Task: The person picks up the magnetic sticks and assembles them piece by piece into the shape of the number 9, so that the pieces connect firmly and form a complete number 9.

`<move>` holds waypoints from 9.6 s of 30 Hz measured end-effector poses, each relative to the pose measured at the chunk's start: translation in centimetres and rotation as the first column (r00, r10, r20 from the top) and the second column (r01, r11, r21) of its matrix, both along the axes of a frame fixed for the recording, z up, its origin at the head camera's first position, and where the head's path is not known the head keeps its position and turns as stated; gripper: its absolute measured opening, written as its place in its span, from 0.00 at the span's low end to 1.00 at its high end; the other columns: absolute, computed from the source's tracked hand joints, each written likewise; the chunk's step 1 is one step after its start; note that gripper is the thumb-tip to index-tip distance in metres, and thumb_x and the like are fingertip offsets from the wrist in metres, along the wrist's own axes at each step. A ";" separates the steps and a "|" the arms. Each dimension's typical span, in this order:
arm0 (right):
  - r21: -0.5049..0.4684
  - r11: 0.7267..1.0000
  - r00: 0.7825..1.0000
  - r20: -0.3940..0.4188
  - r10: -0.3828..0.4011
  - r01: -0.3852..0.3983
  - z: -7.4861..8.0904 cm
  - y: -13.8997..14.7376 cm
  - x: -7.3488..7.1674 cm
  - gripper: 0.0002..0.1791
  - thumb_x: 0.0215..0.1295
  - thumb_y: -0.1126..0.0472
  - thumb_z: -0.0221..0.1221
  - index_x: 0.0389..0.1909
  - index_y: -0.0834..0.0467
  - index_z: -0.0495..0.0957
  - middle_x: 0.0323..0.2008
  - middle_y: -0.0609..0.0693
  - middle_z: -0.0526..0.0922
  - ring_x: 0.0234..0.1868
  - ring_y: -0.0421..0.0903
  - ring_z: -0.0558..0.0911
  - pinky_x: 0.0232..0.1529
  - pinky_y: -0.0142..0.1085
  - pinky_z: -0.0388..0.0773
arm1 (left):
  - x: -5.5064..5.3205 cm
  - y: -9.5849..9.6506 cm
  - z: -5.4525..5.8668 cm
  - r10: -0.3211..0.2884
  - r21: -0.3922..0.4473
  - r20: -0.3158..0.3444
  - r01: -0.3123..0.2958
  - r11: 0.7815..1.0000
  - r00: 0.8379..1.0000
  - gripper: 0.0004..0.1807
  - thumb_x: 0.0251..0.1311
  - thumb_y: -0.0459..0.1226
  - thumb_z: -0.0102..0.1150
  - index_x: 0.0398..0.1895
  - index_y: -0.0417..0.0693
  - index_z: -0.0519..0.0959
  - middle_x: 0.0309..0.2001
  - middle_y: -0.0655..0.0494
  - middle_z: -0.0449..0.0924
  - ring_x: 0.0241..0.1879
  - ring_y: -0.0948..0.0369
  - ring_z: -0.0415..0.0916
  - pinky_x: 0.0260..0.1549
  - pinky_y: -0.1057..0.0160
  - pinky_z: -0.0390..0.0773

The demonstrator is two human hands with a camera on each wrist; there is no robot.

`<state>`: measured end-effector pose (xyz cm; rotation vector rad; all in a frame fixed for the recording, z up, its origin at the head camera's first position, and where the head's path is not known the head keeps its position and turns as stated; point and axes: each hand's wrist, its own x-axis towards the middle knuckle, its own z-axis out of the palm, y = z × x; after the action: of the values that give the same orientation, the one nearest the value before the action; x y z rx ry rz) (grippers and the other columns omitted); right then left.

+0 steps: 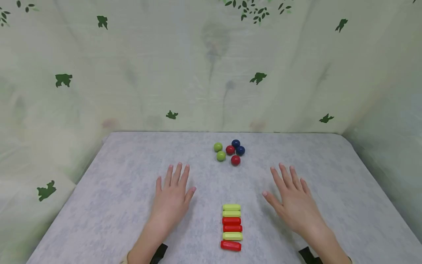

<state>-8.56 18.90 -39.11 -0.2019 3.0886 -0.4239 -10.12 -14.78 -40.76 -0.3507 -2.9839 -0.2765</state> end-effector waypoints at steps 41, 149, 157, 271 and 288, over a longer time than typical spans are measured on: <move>-0.552 0.768 0.843 0.199 0.500 -0.325 -3.6 -2.4 -2.5 0.23 0.71 0.53 0.59 0.66 0.48 0.72 0.59 0.39 0.76 0.54 0.40 0.76 0.54 0.41 0.75 | -1.7 4.8 -2.4 -0.465 0.663 0.385 0.112 0.740 0.797 0.14 0.67 0.37 0.58 0.54 0.47 0.80 0.44 0.61 0.78 0.40 0.62 0.73 0.40 0.63 0.75; -0.521 0.851 0.962 0.189 0.195 -0.070 -4.0 -4.1 -11.6 0.16 0.58 0.59 0.70 0.46 0.57 0.79 0.37 0.47 0.82 0.40 0.45 0.79 0.42 0.39 0.78 | -11.4 6.0 -3.5 -0.341 0.592 0.296 0.108 0.798 0.892 0.07 0.60 0.31 0.64 0.42 0.42 0.84 0.34 0.56 0.76 0.33 0.60 0.71 0.35 0.62 0.72; -0.560 0.826 0.965 0.173 0.197 -0.068 -4.3 -4.7 -11.1 0.15 0.60 0.60 0.69 0.46 0.58 0.79 0.37 0.48 0.82 0.37 0.45 0.79 0.40 0.38 0.78 | -11.2 6.0 -3.5 -0.345 0.615 0.289 0.102 0.782 0.893 0.08 0.60 0.30 0.63 0.42 0.41 0.84 0.34 0.55 0.76 0.33 0.60 0.70 0.34 0.62 0.71; -0.609 0.787 0.929 0.228 0.293 -0.099 -5.2 -3.8 -11.4 0.20 0.63 0.59 0.66 0.55 0.57 0.77 0.43 0.49 0.80 0.43 0.47 0.76 0.44 0.39 0.75 | -7.8 4.9 -2.5 -0.167 0.760 0.354 -0.179 0.625 0.920 0.15 0.64 0.27 0.57 0.53 0.44 0.80 0.52 0.51 0.79 0.46 0.55 0.73 0.47 0.56 0.74; -0.614 0.780 0.924 0.216 0.316 -0.123 -5.3 -3.6 -11.5 0.20 0.64 0.58 0.66 0.55 0.57 0.76 0.45 0.49 0.80 0.44 0.47 0.76 0.45 0.40 0.75 | -8.2 4.7 -2.9 -0.184 0.782 0.377 -0.206 0.588 0.908 0.15 0.64 0.26 0.58 0.52 0.43 0.80 0.51 0.51 0.79 0.45 0.55 0.71 0.44 0.58 0.73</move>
<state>-20.04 15.35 -44.46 -0.4534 2.4849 -1.2636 -18.28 -10.07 -43.65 -0.1560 -2.7845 -1.8600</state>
